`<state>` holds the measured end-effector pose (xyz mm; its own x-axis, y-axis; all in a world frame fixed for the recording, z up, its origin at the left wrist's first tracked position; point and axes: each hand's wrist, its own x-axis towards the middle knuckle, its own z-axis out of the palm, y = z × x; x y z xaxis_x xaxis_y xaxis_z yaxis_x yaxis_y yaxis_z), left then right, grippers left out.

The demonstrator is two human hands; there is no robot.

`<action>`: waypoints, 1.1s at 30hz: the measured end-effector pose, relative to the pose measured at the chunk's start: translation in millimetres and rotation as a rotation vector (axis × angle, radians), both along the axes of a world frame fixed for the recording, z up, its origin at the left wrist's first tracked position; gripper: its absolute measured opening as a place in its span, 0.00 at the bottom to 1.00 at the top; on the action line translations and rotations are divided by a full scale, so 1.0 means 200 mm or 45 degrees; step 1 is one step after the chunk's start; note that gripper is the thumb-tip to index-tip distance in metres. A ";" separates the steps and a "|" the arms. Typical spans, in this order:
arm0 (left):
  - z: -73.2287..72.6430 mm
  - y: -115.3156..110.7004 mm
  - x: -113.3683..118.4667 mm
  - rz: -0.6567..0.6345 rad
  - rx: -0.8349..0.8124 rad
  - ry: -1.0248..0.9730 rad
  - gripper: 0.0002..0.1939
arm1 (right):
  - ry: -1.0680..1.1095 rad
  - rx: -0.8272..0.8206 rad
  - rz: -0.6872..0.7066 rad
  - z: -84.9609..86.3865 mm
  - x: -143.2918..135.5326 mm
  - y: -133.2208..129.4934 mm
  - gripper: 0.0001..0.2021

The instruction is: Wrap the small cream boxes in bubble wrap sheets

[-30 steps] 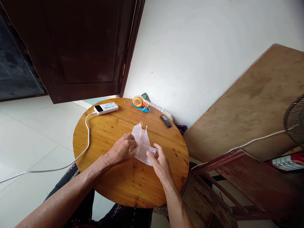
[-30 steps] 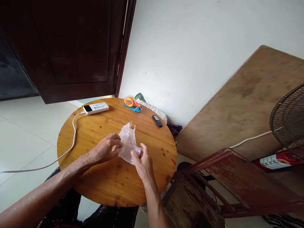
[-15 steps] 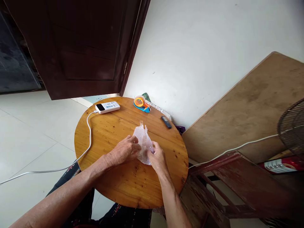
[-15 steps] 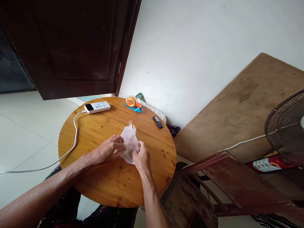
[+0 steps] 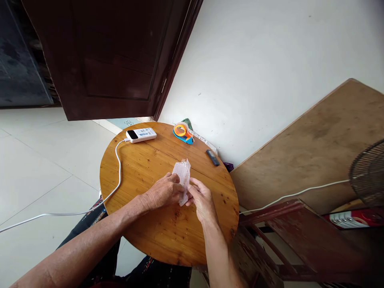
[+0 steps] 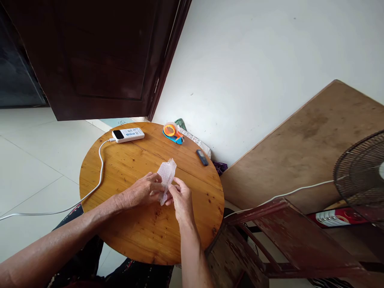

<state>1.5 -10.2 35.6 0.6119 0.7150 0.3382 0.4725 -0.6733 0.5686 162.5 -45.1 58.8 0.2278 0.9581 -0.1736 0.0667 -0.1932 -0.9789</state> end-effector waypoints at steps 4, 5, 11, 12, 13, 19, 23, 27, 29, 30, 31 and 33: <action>-0.06 0.00 0.01 0.051 -0.028 -0.111 0.07 | 0.082 0.090 0.065 0.00 0.01 -0.06 0.27; -0.07 0.00 0.02 0.083 -0.049 -0.139 0.08 | 0.074 0.119 0.091 -0.01 0.01 -0.08 0.26; -0.09 -0.02 0.03 0.214 -0.177 -0.271 0.18 | -0.161 0.178 0.209 -0.05 0.00 -0.11 0.29; -0.09 -0.02 0.02 0.212 -0.199 -0.294 0.18 | -0.211 0.182 0.230 -0.05 0.00 -0.12 0.30; -0.09 -0.02 0.02 0.204 -0.221 -0.311 0.19 | -0.262 0.189 0.252 -0.05 -0.01 -0.12 0.31; -0.07 -0.02 0.00 0.167 -0.244 -0.291 0.20 | -0.496 0.324 0.328 -0.05 -0.02 -0.17 0.33; -0.06 -0.03 0.00 0.177 -0.224 -0.272 0.22 | -0.447 0.350 0.333 -0.07 -0.02 -0.16 0.31; -0.06 -0.03 -0.01 0.150 -0.236 -0.281 0.20 | -0.330 0.341 0.292 -0.10 0.00 -0.16 0.30; -0.05 -0.04 -0.01 0.149 -0.246 -0.336 0.18 | -0.318 0.348 0.291 -0.10 0.00 -0.16 0.30; -0.05 -0.05 -0.01 0.154 -0.254 -0.373 0.18 | -0.324 0.347 0.303 -0.10 0.00 -0.17 0.30; -0.05 -0.06 0.00 0.168 -0.263 -0.404 0.20 | -0.337 0.342 0.321 -0.09 0.00 -0.17 0.30; -0.04 -0.07 0.01 0.224 -0.262 -0.420 0.22 | -0.364 0.329 0.366 -0.07 0.00 -0.16 0.32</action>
<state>4.1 -24.2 27.1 0.3576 0.8719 0.3345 0.3405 -0.4552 0.8227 163.1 -77.6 44.6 -0.0489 0.9928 0.1098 0.3553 0.1200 -0.9270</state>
